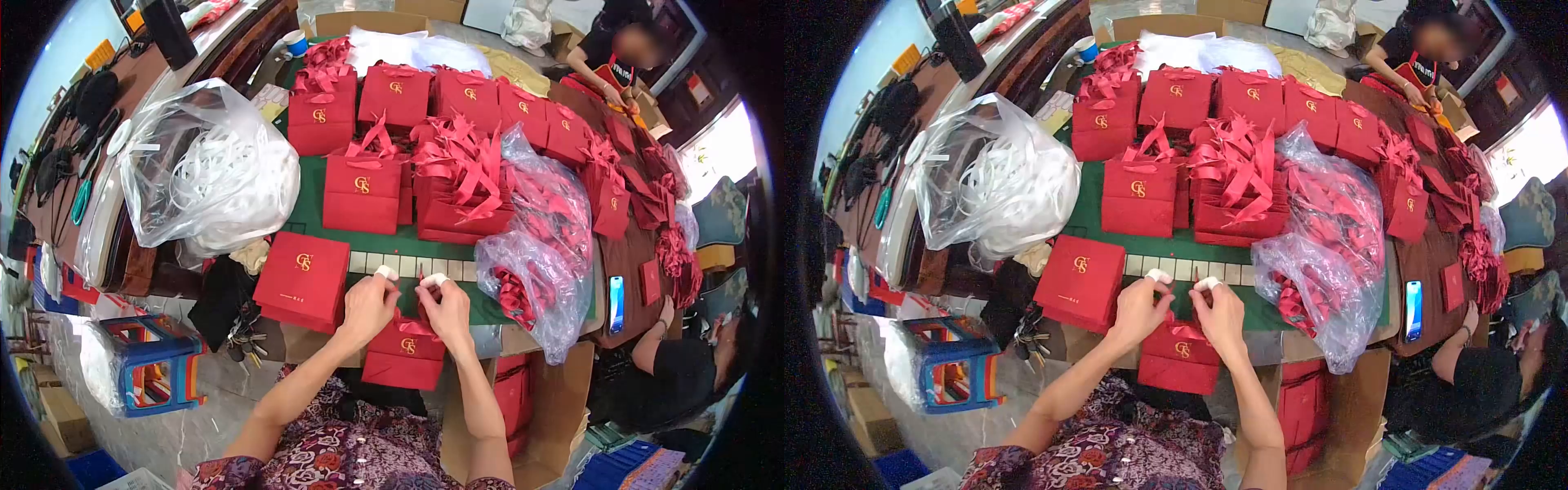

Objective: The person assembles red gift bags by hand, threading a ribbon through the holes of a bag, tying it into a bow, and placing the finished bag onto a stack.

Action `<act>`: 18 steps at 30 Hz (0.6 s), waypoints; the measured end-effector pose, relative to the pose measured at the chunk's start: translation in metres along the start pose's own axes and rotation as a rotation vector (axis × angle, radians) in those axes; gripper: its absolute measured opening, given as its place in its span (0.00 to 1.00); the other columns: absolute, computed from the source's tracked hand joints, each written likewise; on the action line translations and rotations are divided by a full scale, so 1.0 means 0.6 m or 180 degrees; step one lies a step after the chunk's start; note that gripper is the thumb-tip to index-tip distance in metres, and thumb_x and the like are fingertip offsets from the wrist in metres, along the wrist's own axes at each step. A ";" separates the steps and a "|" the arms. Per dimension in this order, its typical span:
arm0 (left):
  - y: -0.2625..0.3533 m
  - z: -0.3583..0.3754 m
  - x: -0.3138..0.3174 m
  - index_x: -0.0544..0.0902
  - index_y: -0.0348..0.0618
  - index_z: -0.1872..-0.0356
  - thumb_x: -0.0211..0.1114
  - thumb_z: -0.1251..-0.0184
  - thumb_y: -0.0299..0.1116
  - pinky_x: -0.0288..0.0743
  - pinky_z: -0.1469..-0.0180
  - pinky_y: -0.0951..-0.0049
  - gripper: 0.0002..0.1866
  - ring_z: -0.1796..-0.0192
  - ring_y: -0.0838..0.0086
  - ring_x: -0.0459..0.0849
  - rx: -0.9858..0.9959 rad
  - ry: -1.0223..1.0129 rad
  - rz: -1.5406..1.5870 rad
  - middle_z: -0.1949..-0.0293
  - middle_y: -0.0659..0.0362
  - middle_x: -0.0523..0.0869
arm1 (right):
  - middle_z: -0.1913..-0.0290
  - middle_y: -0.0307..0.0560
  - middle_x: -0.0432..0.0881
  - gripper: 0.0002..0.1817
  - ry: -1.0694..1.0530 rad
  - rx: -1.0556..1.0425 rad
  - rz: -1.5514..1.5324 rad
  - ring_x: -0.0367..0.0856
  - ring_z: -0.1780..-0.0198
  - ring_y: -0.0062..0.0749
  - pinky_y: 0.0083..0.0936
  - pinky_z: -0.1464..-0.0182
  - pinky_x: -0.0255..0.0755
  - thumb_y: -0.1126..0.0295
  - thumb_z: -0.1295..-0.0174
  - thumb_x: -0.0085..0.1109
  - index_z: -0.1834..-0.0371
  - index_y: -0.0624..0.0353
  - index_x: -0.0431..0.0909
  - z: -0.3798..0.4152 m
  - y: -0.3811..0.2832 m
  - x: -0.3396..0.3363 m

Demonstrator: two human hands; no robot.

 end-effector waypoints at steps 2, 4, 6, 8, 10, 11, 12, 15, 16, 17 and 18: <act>-0.001 -0.001 -0.002 0.81 0.40 0.58 0.75 0.45 0.30 0.78 0.67 0.64 0.15 0.70 0.63 0.85 -0.0093 0.0010 0.0387 0.68 0.55 0.87 | 0.69 0.49 0.85 0.09 -0.0032 0.0304 -0.0929 0.85 0.69 0.34 0.30 0.64 0.75 0.68 0.39 0.68 0.62 0.62 0.82 0.007 0.006 -0.007; 0.004 0.001 -0.010 0.81 0.40 0.57 0.75 0.44 0.27 0.78 0.68 0.69 0.15 0.71 0.69 0.86 -0.0191 0.0124 0.1059 0.68 0.57 0.89 | 0.69 0.47 0.86 0.10 -0.0088 0.0332 -0.1188 0.84 0.68 0.30 0.27 0.64 0.75 0.67 0.38 0.67 0.60 0.62 0.83 0.012 0.007 -0.003; 0.011 0.005 -0.008 0.81 0.40 0.57 0.75 0.44 0.27 0.79 0.68 0.70 0.15 0.70 0.70 0.86 -0.0122 0.0105 0.1111 0.68 0.57 0.89 | 0.68 0.45 0.86 0.10 -0.0136 0.0353 -0.1452 0.84 0.67 0.26 0.24 0.63 0.75 0.67 0.36 0.66 0.57 0.62 0.83 0.015 0.003 0.001; 0.022 0.009 -0.009 0.82 0.39 0.58 0.75 0.44 0.27 0.80 0.66 0.70 0.14 0.69 0.70 0.87 -0.0057 0.0107 0.1141 0.69 0.55 0.88 | 0.68 0.37 0.85 0.08 -0.0241 0.0353 -0.1765 0.80 0.66 0.18 0.19 0.60 0.75 0.72 0.35 0.65 0.56 0.64 0.83 0.016 -0.007 0.009; 0.023 0.012 -0.012 0.83 0.38 0.61 0.75 0.44 0.28 0.80 0.65 0.70 0.11 0.68 0.68 0.86 -0.0131 0.0060 0.1096 0.66 0.55 0.87 | 0.67 0.41 0.86 0.09 -0.0251 0.0359 -0.1658 0.82 0.66 0.21 0.21 0.61 0.75 0.71 0.37 0.66 0.56 0.63 0.85 0.019 -0.002 0.012; 0.022 0.012 -0.011 0.84 0.38 0.64 0.74 0.43 0.28 0.80 0.64 0.69 0.09 0.66 0.66 0.86 -0.0207 0.0003 0.1053 0.63 0.54 0.86 | 0.67 0.45 0.86 0.11 -0.0259 0.0375 -0.1550 0.84 0.66 0.24 0.23 0.62 0.75 0.70 0.38 0.67 0.55 0.62 0.86 0.021 0.000 0.013; 0.024 0.012 -0.014 0.84 0.38 0.64 0.74 0.43 0.28 0.80 0.64 0.69 0.09 0.66 0.66 0.86 -0.0206 0.0011 0.1052 0.63 0.54 0.86 | 0.67 0.45 0.86 0.11 -0.0261 0.0367 -0.1551 0.84 0.66 0.24 0.23 0.62 0.75 0.70 0.38 0.67 0.55 0.62 0.86 0.022 -0.001 0.013; 0.033 0.012 -0.018 0.84 0.39 0.63 0.74 0.43 0.28 0.81 0.65 0.69 0.10 0.67 0.65 0.86 -0.0077 0.0016 0.1056 0.65 0.54 0.85 | 0.66 0.45 0.86 0.10 -0.0031 0.0118 -0.1415 0.83 0.66 0.24 0.23 0.62 0.75 0.70 0.39 0.69 0.57 0.62 0.87 0.025 -0.012 -0.004; 0.029 0.012 -0.013 0.84 0.39 0.62 0.74 0.44 0.28 0.81 0.65 0.68 0.10 0.68 0.65 0.86 -0.0142 -0.0021 0.1112 0.66 0.54 0.85 | 0.66 0.45 0.85 0.10 -0.0062 0.0209 -0.1411 0.83 0.66 0.23 0.22 0.61 0.75 0.71 0.40 0.69 0.57 0.62 0.88 0.026 -0.010 -0.005; 0.026 0.012 -0.009 0.84 0.40 0.62 0.74 0.44 0.28 0.81 0.65 0.68 0.10 0.68 0.64 0.86 -0.0205 -0.0058 0.1167 0.67 0.53 0.85 | 0.66 0.44 0.85 0.09 -0.0092 0.0299 -0.1407 0.82 0.66 0.23 0.21 0.61 0.74 0.71 0.40 0.69 0.58 0.62 0.88 0.027 -0.007 -0.005; 0.027 0.012 -0.009 0.84 0.40 0.62 0.74 0.44 0.28 0.81 0.65 0.68 0.10 0.68 0.64 0.86 -0.0205 -0.0058 0.1169 0.67 0.53 0.85 | 0.66 0.44 0.85 0.09 -0.0091 0.0299 -0.1405 0.82 0.66 0.23 0.21 0.61 0.74 0.71 0.40 0.69 0.58 0.62 0.88 0.027 -0.005 -0.005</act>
Point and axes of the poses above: each hand's wrist, its own z-axis away from the middle knuckle, its own x-axis out of the palm, y = z × x, the point moved 9 cm from there along -z, towards the middle knuckle
